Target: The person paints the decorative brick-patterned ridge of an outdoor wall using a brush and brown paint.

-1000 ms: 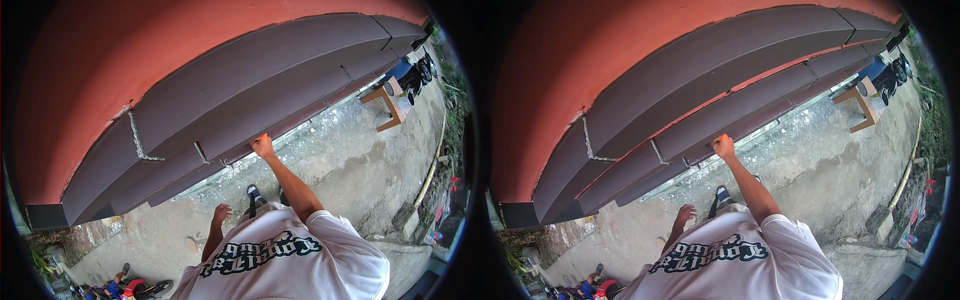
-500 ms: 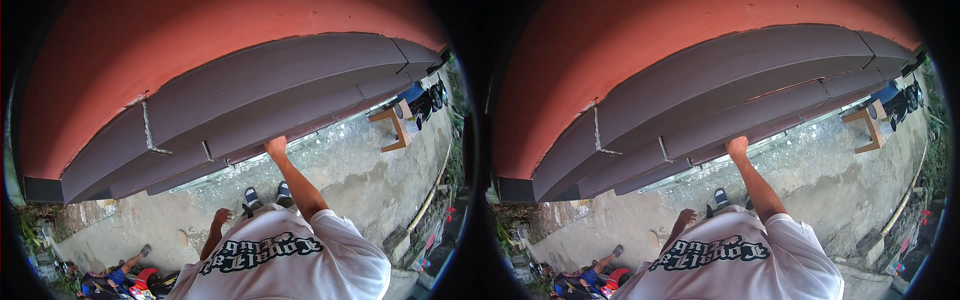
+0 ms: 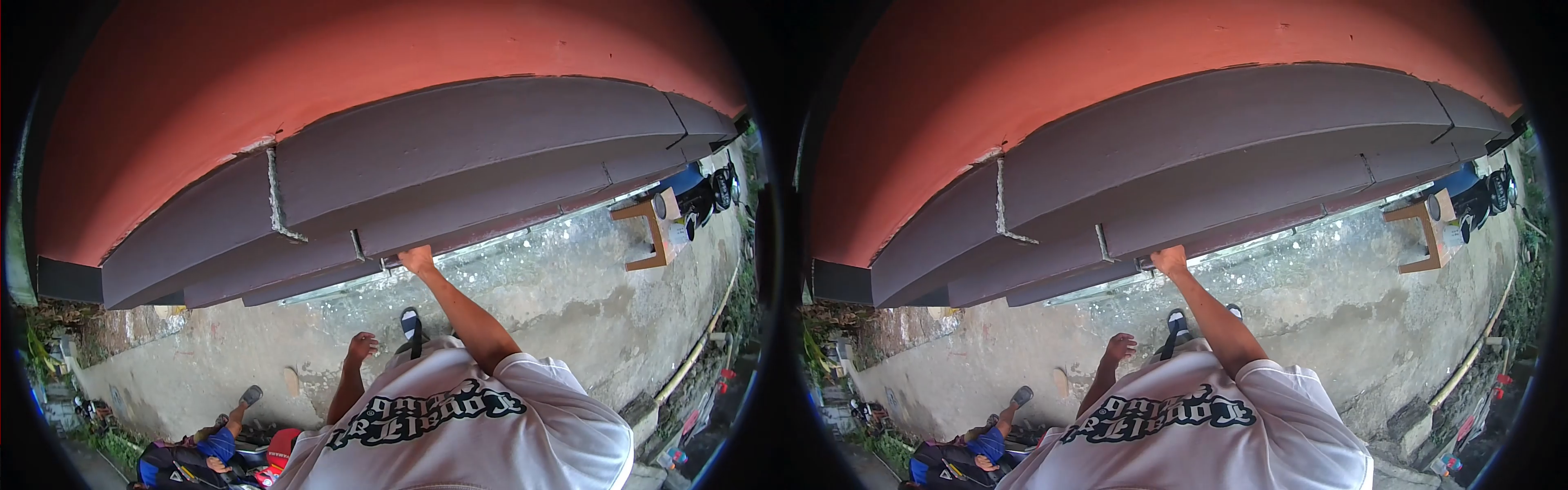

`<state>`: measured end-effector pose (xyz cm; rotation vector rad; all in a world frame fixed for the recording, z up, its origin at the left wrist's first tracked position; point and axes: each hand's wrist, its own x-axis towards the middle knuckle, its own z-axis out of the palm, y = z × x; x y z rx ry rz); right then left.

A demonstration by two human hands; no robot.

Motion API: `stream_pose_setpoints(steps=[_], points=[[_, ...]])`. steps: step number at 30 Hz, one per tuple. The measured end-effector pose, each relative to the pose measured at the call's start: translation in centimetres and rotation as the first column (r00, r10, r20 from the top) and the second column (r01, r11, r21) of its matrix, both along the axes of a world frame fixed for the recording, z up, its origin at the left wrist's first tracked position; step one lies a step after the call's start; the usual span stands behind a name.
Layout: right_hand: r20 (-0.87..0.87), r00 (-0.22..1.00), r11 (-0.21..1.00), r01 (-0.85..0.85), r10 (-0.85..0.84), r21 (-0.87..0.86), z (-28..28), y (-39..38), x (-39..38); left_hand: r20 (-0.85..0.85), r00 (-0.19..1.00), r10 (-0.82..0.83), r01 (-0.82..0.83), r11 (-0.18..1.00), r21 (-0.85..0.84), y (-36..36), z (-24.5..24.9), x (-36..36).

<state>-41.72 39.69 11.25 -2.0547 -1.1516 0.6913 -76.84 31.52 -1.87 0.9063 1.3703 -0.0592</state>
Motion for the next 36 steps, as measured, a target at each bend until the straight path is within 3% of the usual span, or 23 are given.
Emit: stream_pose_setpoints(steps=[2,5,6,7,10,13,16,18,20,23,26,29,31,32,33,34,36], points=[[-0.045,0.996,0.996,0.081,-0.082,-0.041,-1.4,-1.0,3.2,0.006,1.000,-0.014,0.014,1.000,-0.003,0.0,-0.5,-0.7],[0.028,0.987,0.988,0.155,-0.155,-0.004,-0.2,-4.0,9.0,0.025,0.999,0.032,-0.030,0.996,-0.080,-0.4,-2.3,-2.2],[0.154,0.971,0.982,0.178,-0.185,0.060,0.1,-5.0,10.7,0.020,0.999,0.036,-0.034,0.995,-0.093,-0.4,-2.3,-2.6],[0.173,0.956,0.971,0.234,-0.238,0.045,-0.9,-5.7,12.8,0.015,0.999,0.040,-0.038,0.994,-0.105,-0.5,-2.2,-2.9],[0.367,0.887,0.950,0.311,-0.281,-0.024,2.8,-7.5,14.6,-0.005,0.999,0.053,-0.053,0.990,-0.127,-0.4,-2.1,-3.5],[0.503,0.829,0.948,0.314,-0.246,-0.055,3.6,-7.9,13.3,-0.007,0.998,0.055,-0.055,0.988,-0.143,0.2,-2.7,-4.6],[0.603,0.762,0.971,0.212,-0.237,0.114,3.1,-6.2,7.8,0.005,0.999,0.049,-0.048,0.992,-0.117,1.2,-2.6,-5.1],[0.577,0.801,0.987,0.116,-0.161,0.115,3.3,-5.4,4.0,0.002,0.999,0.042,-0.042,0.996,-0.085,1.9,-1.7,-5.3],[0.490,0.871,0.999,0.030,-0.041,0.031,2.8,-4.8,1.0,-0.008,0.999,0.035,-0.036,0.998,-0.051,2.6,-1.3,-5.3],[0.108,0.994,0.944,-0.014,-0.022,0.329,3.0,-3.6,-2.0,0.033,0.999,0.031,-0.029,0.998,-0.056,3.4,-2.1,-6.1],[-0.114,0.989,0.995,0.098,-0.098,-0.002,3.3,-3.0,-2.4,0.019,1.000,-0.004,0.004,1.000,-0.024,4.0,-1.8,-6.0],[-0.366,0.909,0.976,0.218,-0.199,0.011,-2.6,-3.6,1.3,0.012,0.999,0.040,-0.040,0.999,-0.022,4.2,-1.3,-5.1],[-0.458,0.861,0.974,0.220,-0.223,-0.060,-3.5,-4.7,5.8,0.017,0.996,0.084,-0.083,0.996,-0.022,3.8,-0.7,-4.2],[-0.448,0.867,0.968,0.252,-0.220,0.013,-1.5,-5.6,7.4,0.019,0.994,0.105,-0.104,0.994,-0.020,3.8,-0.6,-4.0],[-0.261,0.933,0.969,0.236,-0.248,-0.079,-0.5,-6.0,9.5,0.022,0.994,0.110,-0.110,0.994,-0.017,3.8,-0.7,-3.9],[0.006,0.982,0.971,0.185,-0.188,0.153,-0.4,-6.6,11.3,0.025,0.993,0.116,-0.116,0.993,-0.016,3.5,-1.0,-3.8],[0.312,0.921,0.971,0.239,-0.234,0.025,2.2,-7.3,12.8,0.013,0.991,0.136,-0.136,0.990,-0.028,2.7,-0.9,-3.8]])
